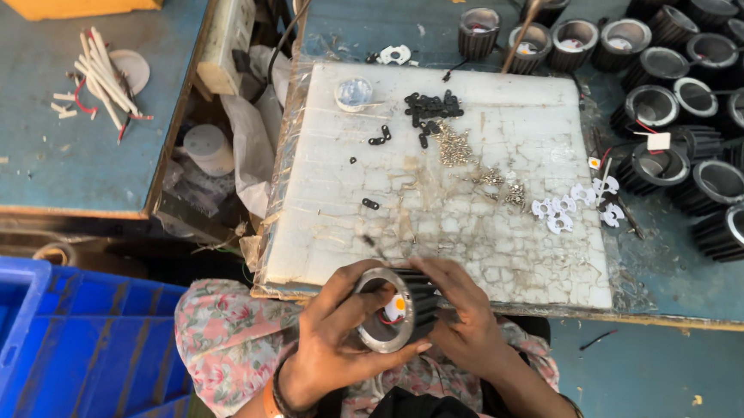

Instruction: The person assembles small electronic components by hand, using a green electric screwdriver to fasten screws into black cylindrical housings. They insert white plastic parts and wires, then secure them with screws, repeating the process for multiple units.

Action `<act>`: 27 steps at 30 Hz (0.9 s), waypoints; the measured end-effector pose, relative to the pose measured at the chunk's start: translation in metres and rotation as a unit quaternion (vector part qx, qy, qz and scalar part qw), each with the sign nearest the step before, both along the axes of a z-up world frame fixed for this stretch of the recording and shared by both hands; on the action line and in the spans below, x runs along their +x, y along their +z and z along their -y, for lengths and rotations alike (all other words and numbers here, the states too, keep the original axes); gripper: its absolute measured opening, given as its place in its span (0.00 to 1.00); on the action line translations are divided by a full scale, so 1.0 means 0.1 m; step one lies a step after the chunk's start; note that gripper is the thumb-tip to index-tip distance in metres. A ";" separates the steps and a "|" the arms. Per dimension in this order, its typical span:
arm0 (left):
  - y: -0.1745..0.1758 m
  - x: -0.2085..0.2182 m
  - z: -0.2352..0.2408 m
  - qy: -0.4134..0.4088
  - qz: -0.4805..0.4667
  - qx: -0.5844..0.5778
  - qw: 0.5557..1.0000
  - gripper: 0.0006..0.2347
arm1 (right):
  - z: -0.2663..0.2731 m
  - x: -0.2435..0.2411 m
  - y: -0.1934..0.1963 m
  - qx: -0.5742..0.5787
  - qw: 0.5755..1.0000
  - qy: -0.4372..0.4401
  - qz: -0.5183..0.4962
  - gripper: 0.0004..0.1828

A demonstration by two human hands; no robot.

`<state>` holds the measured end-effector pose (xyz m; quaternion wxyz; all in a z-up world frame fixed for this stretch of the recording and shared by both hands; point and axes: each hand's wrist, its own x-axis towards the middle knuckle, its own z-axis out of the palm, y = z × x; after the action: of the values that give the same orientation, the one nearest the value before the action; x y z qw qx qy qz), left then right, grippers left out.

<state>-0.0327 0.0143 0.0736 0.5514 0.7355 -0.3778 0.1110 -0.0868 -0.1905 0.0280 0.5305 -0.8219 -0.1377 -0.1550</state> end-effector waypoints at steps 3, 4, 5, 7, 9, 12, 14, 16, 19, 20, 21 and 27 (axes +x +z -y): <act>0.00 0.02 -0.01 0.001 0.030 0.021 0.999 0.24 | 0.00 0.05 -0.02 0.050 0.997 0.053 -0.007 0.37; 0.02 0.03 -0.01 0.004 0.048 0.026 0.999 0.24 | 0.01 0.07 -0.03 0.065 0.995 0.069 -0.013 0.37; 0.03 0.05 -0.01 0.006 0.065 0.030 0.997 0.24 | 0.02 0.07 -0.05 0.081 0.993 0.080 -0.009 0.31; 0.06 0.05 -0.01 -0.004 0.092 0.031 0.995 0.23 | 0.06 0.07 -0.14 0.112 0.988 0.104 -0.004 0.20; 0.07 0.05 -0.03 -0.016 0.114 0.040 0.992 0.23 | 0.09 0.01 -0.27 0.100 0.992 0.074 -0.021 0.14; 0.06 0.06 -0.07 -0.036 0.140 0.065 0.987 0.23 | 0.14 -0.10 -0.49 0.081 0.996 0.035 -0.016 0.09; 0.06 0.04 -0.07 -0.053 0.156 0.082 0.983 0.23 | 0.17 -0.16 -0.61 0.045 0.999 0.000 -0.012 0.10; 0.04 0.03 -0.04 -0.054 0.139 0.074 0.986 0.23 | 0.22 -0.20 -0.69 -0.017 0.999 -0.042 -0.018 0.12; 0.02 0.04 0.00 -0.049 0.130 0.065 0.988 0.23 | 0.25 -0.25 -0.75 0.032 0.999 -0.018 -0.035 0.13; -0.01 0.03 0.00 -0.047 0.129 0.063 0.989 0.23 | 0.22 -0.29 -0.77 0.075 0.995 -0.017 -0.060 0.15; -0.03 0.03 0.00 -0.047 0.123 0.069 0.989 0.23 | 0.20 -0.31 -0.79 0.118 0.989 -0.015 -0.084 0.16; -0.31 0.10 0.01 -0.029 0.107 0.118 0.987 0.26 | 0.06 -0.37 -0.96 0.256 0.935 -0.031 -0.245 0.07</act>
<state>-0.0230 0.0133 0.0428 0.4203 0.7679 -0.4664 0.1271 -0.1235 -0.1963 -0.0684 0.7352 -0.6746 0.0661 0.0047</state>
